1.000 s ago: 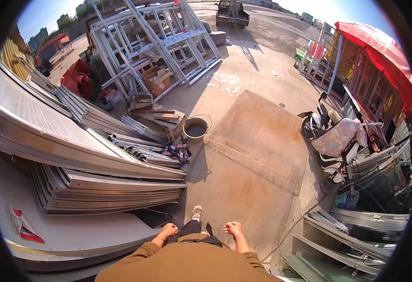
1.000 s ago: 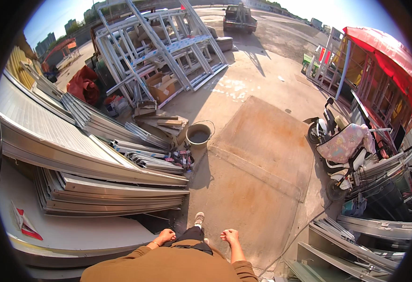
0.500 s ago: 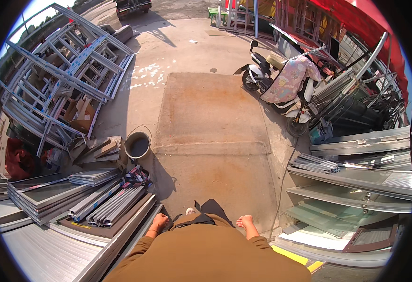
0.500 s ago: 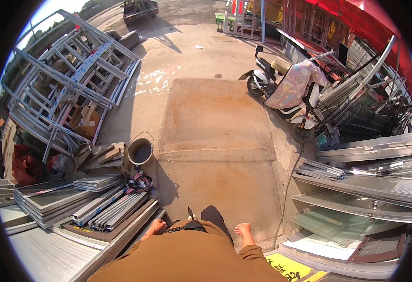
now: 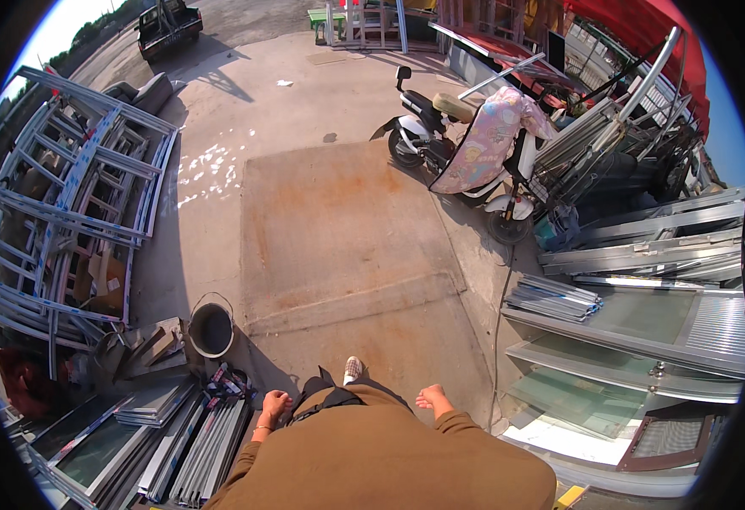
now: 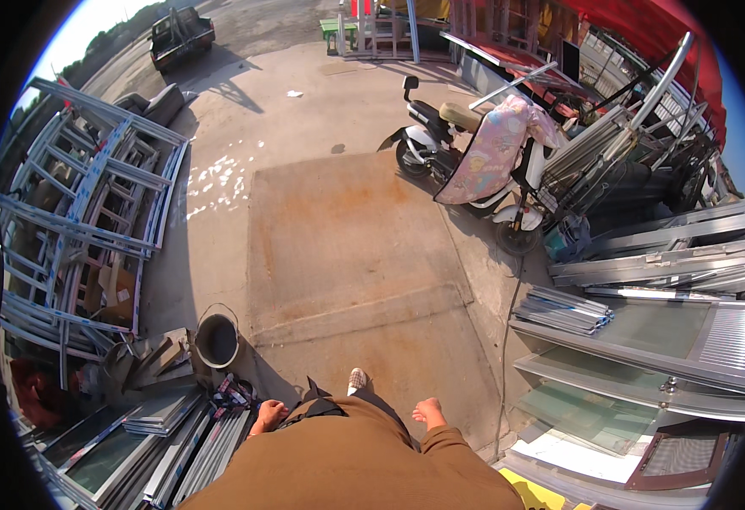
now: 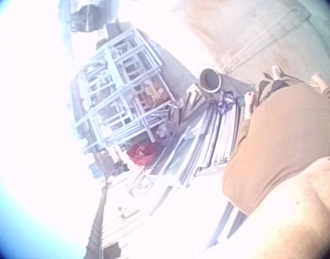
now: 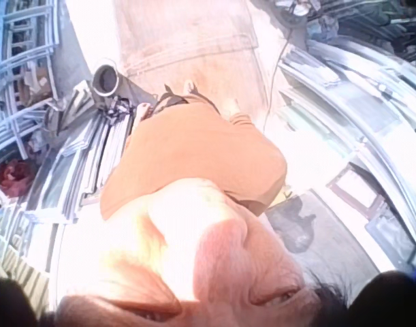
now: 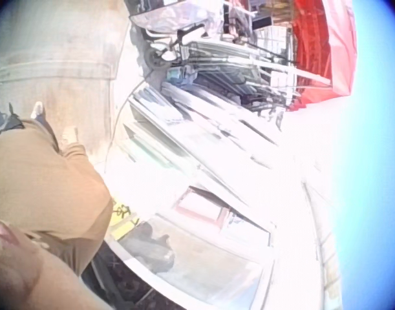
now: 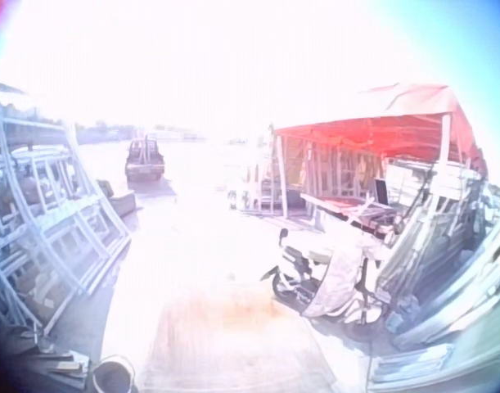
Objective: The person walks through an outdoor yard filled with window frames and glass, then uses a tape measure to measure a large glass pane in the back of a pickup truck and several aluminum window frame profiles on a red workbench.
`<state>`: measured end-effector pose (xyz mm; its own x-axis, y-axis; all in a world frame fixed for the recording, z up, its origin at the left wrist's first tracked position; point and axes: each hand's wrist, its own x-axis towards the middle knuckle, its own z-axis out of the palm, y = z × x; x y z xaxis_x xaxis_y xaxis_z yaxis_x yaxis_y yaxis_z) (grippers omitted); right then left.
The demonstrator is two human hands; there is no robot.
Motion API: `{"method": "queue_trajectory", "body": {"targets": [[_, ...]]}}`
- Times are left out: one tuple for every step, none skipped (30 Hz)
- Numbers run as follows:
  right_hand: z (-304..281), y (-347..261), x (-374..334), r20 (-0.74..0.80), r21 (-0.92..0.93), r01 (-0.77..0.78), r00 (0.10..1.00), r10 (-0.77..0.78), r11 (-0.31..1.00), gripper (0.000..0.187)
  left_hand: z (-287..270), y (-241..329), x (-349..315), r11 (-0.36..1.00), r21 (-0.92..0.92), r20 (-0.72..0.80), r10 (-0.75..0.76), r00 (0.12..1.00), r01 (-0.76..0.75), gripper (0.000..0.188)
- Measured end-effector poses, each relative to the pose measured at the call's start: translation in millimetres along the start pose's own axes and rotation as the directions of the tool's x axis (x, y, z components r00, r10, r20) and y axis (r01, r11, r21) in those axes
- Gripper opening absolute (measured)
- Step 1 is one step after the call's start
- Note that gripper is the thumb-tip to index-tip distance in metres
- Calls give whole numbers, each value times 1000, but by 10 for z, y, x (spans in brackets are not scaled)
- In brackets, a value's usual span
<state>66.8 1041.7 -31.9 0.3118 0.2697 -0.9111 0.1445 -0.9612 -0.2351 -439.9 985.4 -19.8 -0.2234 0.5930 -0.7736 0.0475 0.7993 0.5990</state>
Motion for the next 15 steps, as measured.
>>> {"method": "queue_trajectory", "body": {"targets": [[-20, -396, 56, -40, -59, 26, 999, -28, 998, 17, -14, 5, 64, 999, 51, -55, 11, 998, -8, 24], [8, -825, 79, -85, -58, 100, 991, -105, 993, 16, -81, 44, 148, 934, 340, -85, 148, 985, -111, 28], [60, -1287, 83, -76, -25, 168, 983, -169, 986, 15, -103, 83, 232, 937, 346, -118, 89, 989, -43, 32], [140, -1713, 58, -25, 37, 310, 951, -309, 950, 14, -122, 122, 309, 914, 402, -120, 109, 987, -52, 32], [232, -2140, 19, 18, 89, 416, 908, -419, 905, 16, -142, 192, 394, 888, 460, -134, 60, 989, 9, 33], [323, -2534, -27, 47, 126, 499, 860, -508, 857, 17, -150, 314, 523, 863, 503, -78, 87, 993, -36, 33], [418, -2849, -78, 94, 157, 604, 778, -621, 781, 19, -181, 437, 637, 842, 538, -38, 82, 996, -49, 34], [505, -3074, -123, 75, 157, 612, 775, -627, 775, 19, -260, 502, 669, 825, 564, -45, 3, 999, 23, 34], [615, -3295, -146, 97, 150, 644, 745, -660, 750, 20, -236, 581, 729, 843, 535, -92, 0, 996, 49, 29], [780, -3574, -130, 146, 131, 697, 690, -709, 705, 20, -208, 736, 880, 902, 426, -46, -54, 998, 68, 23], [883, -3728, -117, 161, 79, 710, 683, -712, 700, 20, -278, 850, 963, 948, 295, -7, -122, 993, 118, 20], [994, -3824, -94, 173, 48, 700, 696, -696, 712, 21, -300, 1018, 1111, 977, 148, 8, -154, 988, 151, 21], [1080, -3874, -69, 170, 41, 642, 750, -639, 765, 21, -324, 1213, 1252, 976, 75, -45, -201, 979, 204, 22], [1116, -3851, -35, 189, 42, 596, 784, -592, 802, 21, -382, 1417, 1392, 982, 2, -57, -191, 980, 191, 24], [1119, -3799, 4, 216, 36, 494, 845, -490, 869, 20, -431, 1630, 1549, 987, 20, -87, -156, 984, 159, 24]]}}
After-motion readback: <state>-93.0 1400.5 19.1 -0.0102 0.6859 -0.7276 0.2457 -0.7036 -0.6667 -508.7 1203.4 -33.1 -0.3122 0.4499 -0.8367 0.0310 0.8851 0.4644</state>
